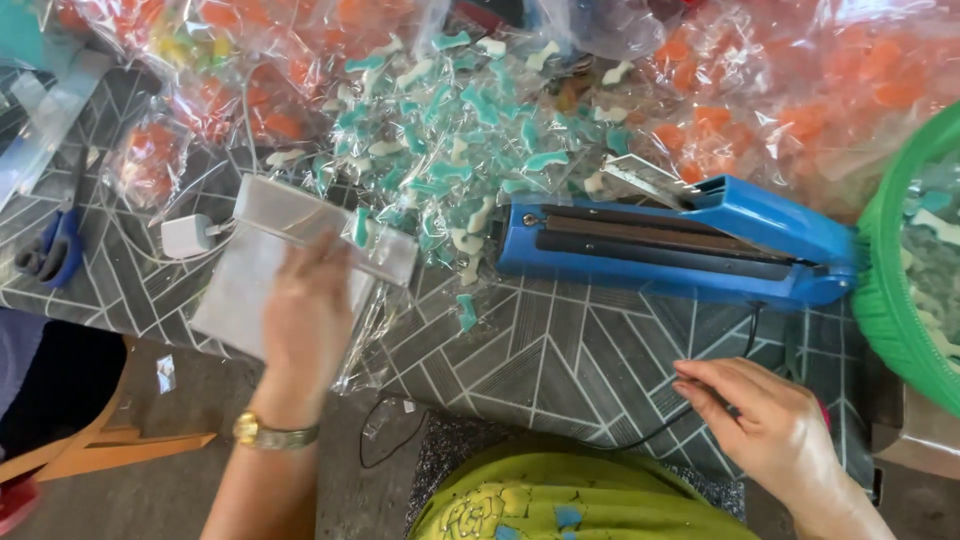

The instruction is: Picking up individual gummy candies, placing them into small plastic bags, and sealing the bags using a manual heat sealer.

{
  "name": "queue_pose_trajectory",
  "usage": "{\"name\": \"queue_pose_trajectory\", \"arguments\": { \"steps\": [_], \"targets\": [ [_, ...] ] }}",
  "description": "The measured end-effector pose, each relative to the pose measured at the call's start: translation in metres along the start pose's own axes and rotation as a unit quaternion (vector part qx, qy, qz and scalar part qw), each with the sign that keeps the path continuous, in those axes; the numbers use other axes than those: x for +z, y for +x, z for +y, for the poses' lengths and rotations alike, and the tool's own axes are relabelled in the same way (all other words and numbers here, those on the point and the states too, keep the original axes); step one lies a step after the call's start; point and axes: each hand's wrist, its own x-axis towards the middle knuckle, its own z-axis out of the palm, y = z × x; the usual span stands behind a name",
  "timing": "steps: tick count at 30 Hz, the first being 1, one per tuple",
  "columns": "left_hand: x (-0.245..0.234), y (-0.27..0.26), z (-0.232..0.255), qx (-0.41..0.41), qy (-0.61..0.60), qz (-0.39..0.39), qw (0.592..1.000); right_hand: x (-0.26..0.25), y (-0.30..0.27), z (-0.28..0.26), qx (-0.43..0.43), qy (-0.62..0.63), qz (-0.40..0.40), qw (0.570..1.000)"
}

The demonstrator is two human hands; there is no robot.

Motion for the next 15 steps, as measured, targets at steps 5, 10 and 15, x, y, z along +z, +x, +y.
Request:
{"name": "queue_pose_trajectory", "arguments": {
  "steps": [5,10,15],
  "targets": [
    [0.039,-0.025,0.011,-0.021,-0.024,-0.037,0.999,0.003,0.013,-0.015,-0.087,0.003,-0.009,0.996],
    [0.052,-0.023,0.012,0.014,0.051,0.03,0.998,0.006,0.008,-0.015,-0.09,-0.021,-0.01,0.996],
    [0.051,-0.025,0.017,0.1,0.122,0.031,0.987,0.01,0.0,-0.009,-0.071,-0.036,-0.035,0.996]
  ]
}}
